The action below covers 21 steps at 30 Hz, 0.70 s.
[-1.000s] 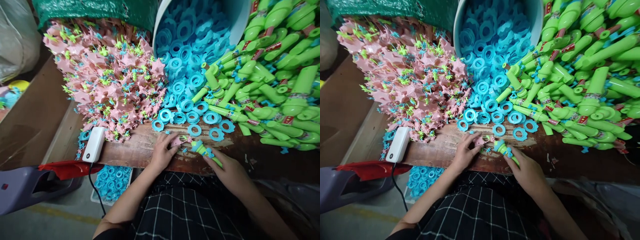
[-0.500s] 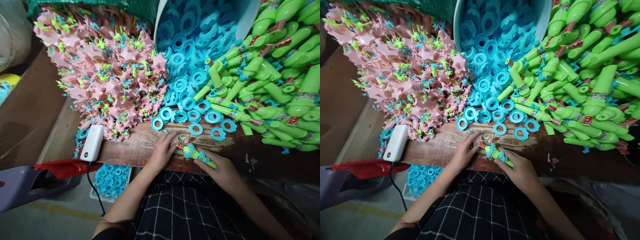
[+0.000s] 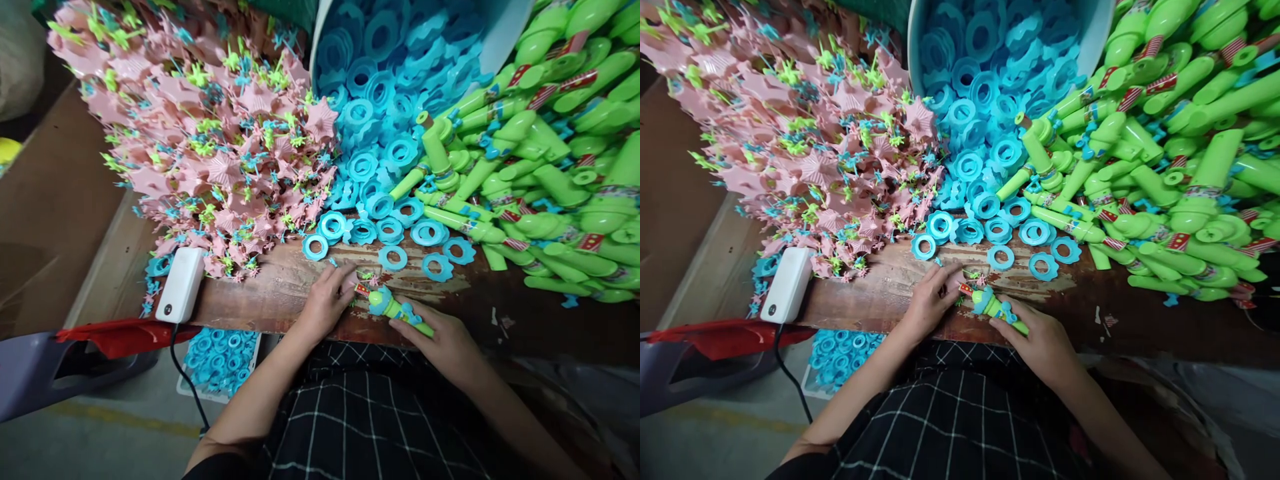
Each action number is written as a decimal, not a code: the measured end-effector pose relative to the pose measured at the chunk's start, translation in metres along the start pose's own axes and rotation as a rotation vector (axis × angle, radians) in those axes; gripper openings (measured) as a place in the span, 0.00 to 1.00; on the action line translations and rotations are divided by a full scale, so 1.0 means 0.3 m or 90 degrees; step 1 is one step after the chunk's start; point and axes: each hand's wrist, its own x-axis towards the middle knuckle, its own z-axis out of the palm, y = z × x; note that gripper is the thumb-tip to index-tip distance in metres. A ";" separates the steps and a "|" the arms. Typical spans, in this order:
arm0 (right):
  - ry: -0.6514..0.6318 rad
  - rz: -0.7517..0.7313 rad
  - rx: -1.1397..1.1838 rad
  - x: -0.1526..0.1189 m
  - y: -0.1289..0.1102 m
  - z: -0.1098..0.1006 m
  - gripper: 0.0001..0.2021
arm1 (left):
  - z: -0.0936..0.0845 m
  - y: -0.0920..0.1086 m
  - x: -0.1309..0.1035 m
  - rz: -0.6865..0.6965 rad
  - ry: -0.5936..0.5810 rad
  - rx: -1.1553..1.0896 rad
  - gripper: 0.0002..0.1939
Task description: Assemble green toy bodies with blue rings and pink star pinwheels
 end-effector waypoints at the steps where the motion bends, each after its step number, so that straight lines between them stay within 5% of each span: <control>1: -0.004 0.002 -0.003 0.003 -0.002 -0.003 0.24 | -0.001 -0.002 0.000 -0.001 -0.004 0.003 0.25; 7: -0.040 -0.033 -0.126 0.033 -0.070 -0.071 0.20 | 0.000 -0.012 0.000 0.016 -0.004 0.022 0.26; 12: -0.064 -0.096 -0.471 0.077 -0.298 -0.120 0.12 | 0.003 -0.028 0.000 0.040 -0.004 0.013 0.27; 16: -0.100 -0.084 -0.554 0.141 -0.450 -0.118 0.11 | 0.004 -0.042 0.000 0.058 0.005 0.004 0.28; 18: -0.103 -0.061 -0.505 0.162 -0.430 -0.123 0.09 | 0.002 -0.039 -0.002 0.067 0.010 -0.002 0.29; 21: -0.093 0.012 -0.362 0.172 -0.286 -0.148 0.13 | -0.006 -0.016 -0.006 0.061 0.002 -0.002 0.34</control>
